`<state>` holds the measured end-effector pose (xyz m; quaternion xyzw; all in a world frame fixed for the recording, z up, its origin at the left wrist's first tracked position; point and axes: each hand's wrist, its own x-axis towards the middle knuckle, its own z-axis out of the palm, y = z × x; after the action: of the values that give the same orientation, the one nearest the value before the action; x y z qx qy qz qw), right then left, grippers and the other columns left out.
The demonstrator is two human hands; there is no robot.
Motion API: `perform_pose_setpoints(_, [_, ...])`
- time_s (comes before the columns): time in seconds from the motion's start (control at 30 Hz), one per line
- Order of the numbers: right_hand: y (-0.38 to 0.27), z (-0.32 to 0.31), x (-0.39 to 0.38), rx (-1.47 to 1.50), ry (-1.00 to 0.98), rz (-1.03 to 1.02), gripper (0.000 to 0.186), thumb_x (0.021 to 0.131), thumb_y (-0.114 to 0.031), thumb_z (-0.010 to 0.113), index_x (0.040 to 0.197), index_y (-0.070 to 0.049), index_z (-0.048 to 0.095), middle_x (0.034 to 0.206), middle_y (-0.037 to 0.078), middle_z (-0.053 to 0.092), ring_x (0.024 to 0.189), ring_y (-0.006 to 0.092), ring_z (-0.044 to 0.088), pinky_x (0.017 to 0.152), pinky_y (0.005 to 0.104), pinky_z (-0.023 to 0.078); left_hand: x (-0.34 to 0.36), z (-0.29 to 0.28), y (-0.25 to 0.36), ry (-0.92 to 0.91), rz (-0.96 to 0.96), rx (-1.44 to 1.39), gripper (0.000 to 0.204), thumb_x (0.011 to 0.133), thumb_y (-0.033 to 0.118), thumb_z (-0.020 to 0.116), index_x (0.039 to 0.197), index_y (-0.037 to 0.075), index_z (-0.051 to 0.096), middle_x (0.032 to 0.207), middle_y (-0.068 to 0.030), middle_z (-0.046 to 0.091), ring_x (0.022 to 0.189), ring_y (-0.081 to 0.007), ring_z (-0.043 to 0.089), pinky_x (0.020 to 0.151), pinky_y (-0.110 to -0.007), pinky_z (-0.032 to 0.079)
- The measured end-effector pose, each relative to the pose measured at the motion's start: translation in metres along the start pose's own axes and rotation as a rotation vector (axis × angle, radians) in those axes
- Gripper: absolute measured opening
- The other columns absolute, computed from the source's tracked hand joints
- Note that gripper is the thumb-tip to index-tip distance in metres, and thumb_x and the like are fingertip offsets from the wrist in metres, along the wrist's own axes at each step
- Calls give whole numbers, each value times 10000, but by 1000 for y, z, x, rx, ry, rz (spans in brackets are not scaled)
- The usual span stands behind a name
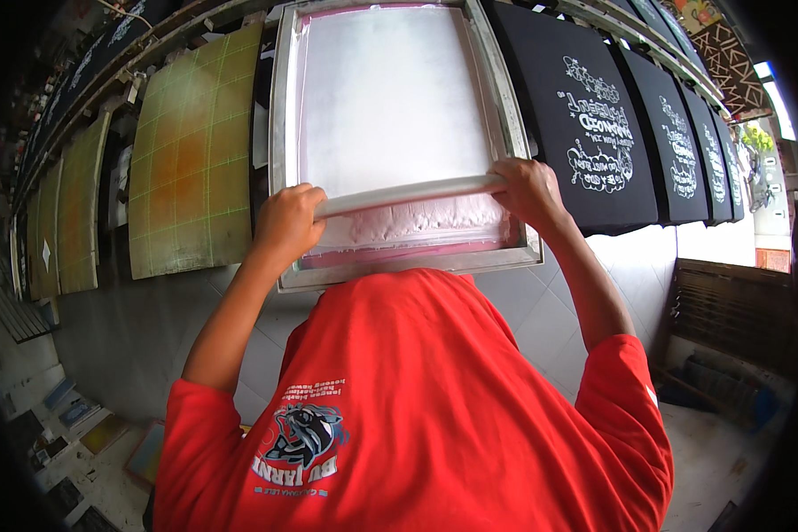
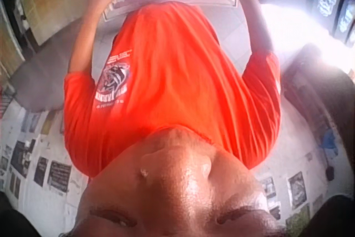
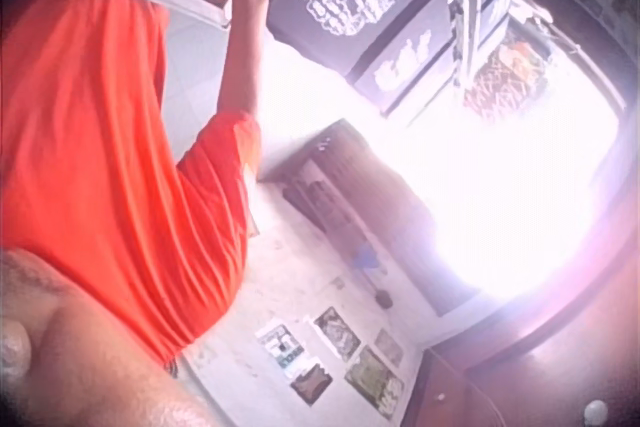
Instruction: The person applies ink to a garment using a screen printing frame and a squeegee, then moves the frame to the next station and handles items near a gas cylinder.
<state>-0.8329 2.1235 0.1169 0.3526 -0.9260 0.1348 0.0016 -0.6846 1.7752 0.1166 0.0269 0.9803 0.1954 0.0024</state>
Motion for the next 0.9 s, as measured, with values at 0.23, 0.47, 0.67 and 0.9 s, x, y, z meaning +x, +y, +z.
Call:
perform_pose_setpoints(0.23, [-19, -2, -20, -57, 281, -72, 240, 681, -97, 670, 920, -92, 638, 836, 75, 646, 809, 274, 646, 682, 390, 530, -15, 6, -2, 264, 45, 121, 331, 654, 18, 703, 980, 46, 652, 962, -99, 643, 948, -305, 611, 810, -399, 515])
perform_pose_setpoints(0.47, [-47, 3, -102, 9, 108, 11, 234, 649, -35, 690, 876, -83, 656, 923, 51, 695, 858, 231, 674, 707, 345, 552, -88, 14, 26, 56, 43, 26, 387, 622, -24, 652, 1003, 43, 661, 968, -103, 644, 959, -277, 615, 837, -380, 522])
perform_pose_setpoints(0.67, [-33, 32, -77, -78, 204, -31, 220, 679, -55, 640, 898, -68, 643, 931, 33, 669, 894, 214, 658, 766, 329, 536, -66, 42, 11, 166, 95, 41, 321, 641, -35, 611, 958, -4, 647, 923, -107, 637, 908, -288, 626, 804, -367, 532])
perform_pose_setpoints(0.9, [10, 34, 23, -37, 175, -51, 252, 672, -61, 627, 924, -66, 643, 953, 39, 661, 896, 222, 652, 771, 338, 533, 30, 38, -31, 206, 107, 88, 373, 598, -33, 616, 968, -17, 665, 918, -137, 646, 892, -319, 638, 800, -392, 538])
